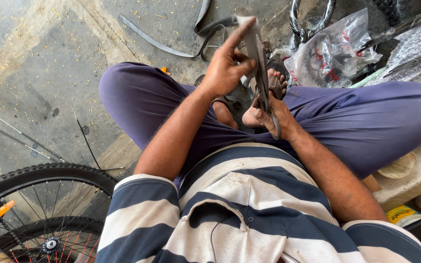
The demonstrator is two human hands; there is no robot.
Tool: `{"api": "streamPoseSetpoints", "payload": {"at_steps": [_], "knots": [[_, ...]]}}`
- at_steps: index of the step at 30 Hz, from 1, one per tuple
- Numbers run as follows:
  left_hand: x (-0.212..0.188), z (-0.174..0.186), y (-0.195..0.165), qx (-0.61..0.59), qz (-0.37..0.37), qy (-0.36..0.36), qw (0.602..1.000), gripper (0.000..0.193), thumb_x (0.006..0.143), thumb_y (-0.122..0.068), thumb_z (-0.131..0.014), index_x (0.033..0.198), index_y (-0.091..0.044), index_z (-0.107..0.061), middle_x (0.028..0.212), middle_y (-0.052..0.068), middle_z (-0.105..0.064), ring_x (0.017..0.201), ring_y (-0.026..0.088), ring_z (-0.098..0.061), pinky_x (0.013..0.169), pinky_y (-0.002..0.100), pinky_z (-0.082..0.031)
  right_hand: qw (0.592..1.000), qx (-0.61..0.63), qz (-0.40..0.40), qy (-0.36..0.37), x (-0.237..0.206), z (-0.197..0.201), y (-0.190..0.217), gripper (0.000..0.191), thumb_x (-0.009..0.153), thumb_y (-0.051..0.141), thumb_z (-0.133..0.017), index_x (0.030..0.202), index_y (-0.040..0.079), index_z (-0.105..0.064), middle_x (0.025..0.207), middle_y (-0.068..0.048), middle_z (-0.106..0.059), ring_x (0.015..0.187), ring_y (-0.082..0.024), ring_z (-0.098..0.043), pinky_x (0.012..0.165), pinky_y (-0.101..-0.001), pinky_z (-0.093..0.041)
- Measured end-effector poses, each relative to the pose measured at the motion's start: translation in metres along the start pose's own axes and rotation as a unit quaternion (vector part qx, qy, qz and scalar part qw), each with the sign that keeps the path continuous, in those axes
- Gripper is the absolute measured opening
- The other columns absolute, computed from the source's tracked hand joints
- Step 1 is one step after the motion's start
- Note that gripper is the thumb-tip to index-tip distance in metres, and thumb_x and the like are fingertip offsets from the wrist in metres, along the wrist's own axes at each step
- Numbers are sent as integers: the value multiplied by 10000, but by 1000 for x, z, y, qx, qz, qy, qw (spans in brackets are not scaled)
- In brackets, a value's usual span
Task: The person sits on the floor of a bicycle workshop cutting gray rubber strips from old inner tubes with large scissors, trimming pieces one at a time and letting cut pieces fall aside, occasionally repositioning the strip in the blades.
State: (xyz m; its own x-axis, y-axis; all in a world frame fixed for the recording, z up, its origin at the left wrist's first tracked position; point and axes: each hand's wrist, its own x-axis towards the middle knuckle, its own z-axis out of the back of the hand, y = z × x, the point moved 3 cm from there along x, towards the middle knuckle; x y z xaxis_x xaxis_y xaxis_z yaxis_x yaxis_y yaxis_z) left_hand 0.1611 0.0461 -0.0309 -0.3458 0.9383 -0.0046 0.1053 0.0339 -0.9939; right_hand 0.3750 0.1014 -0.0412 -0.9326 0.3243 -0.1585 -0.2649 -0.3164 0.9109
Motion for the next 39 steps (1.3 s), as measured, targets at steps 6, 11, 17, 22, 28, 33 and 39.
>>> {"api": "streamPoseSetpoints", "payload": {"at_steps": [6, 11, 17, 22, 28, 33, 39], "knots": [[-4, -7, -3, 8, 0, 44, 999, 973, 936, 99, -717, 1686, -254, -209, 1260, 145, -715, 872, 115, -703, 780, 303, -616, 1000, 17, -23, -6, 0, 3, 5, 787, 942, 786, -447, 1141, 36, -578, 869, -87, -594, 773, -194, -619, 704, -340, -517], [-2, -6, 2, 9, 45, 26, 999, 956, 925, 48, -747, 1675, -229, -223, 1002, 103, -752, 834, 107, -700, 756, 296, -596, 999, -2, -21, -43, -2, 2, 2, 713, 985, 724, -484, 1078, 26, -593, 829, -98, -623, 761, -197, -627, 707, -343, -512], [12, 7, 12, -198, 63, -105, 973, 511, 944, -10, -706, 1430, -8, -549, 1133, 51, -744, 991, 98, -693, 906, 273, -593, 989, -59, -133, -36, -5, -1, -5, 549, 939, 571, -659, 988, 24, -640, 749, -135, -649, 704, -225, -649, 702, -356, -521], [5, 6, 12, -106, -20, -8, 994, 763, 973, 93, -718, 1620, -159, -401, 1327, 56, -677, 1029, 113, -670, 923, 310, -606, 999, -2, -8, -39, -2, -2, 5, 594, 979, 612, -612, 1067, 25, -605, 901, -115, -670, 825, -217, -683, 774, -353, -543], [-2, -7, 13, -69, -1, 41, 997, 937, 968, 122, -693, 1696, -241, -229, 1202, 50, -696, 982, 96, -643, 857, 308, -595, 999, -11, -6, -36, -2, 1, 2, 649, 992, 669, -537, 1125, 35, -578, 910, -126, -648, 836, -263, -664, 779, -372, -540], [1, -3, 12, -60, -22, 13, 998, 878, 961, 103, -722, 1647, -226, -284, 1357, 58, -654, 1072, 125, -673, 929, 325, -619, 997, -45, -33, -53, -3, 1, -2, 613, 992, 632, -572, 1083, 26, -592, 865, -154, -662, 795, -281, -690, 724, -386, -531], [11, 15, 4, -172, -26, -18, 985, 541, 1050, 95, -623, 1526, -146, -530, 1456, 136, -627, 1214, 179, -664, 1111, 381, -568, 992, -71, -90, -44, -5, 2, 0, 549, 929, 587, -684, 980, 45, -609, 746, -142, -656, 696, -288, -698, 689, -390, -545]]}}
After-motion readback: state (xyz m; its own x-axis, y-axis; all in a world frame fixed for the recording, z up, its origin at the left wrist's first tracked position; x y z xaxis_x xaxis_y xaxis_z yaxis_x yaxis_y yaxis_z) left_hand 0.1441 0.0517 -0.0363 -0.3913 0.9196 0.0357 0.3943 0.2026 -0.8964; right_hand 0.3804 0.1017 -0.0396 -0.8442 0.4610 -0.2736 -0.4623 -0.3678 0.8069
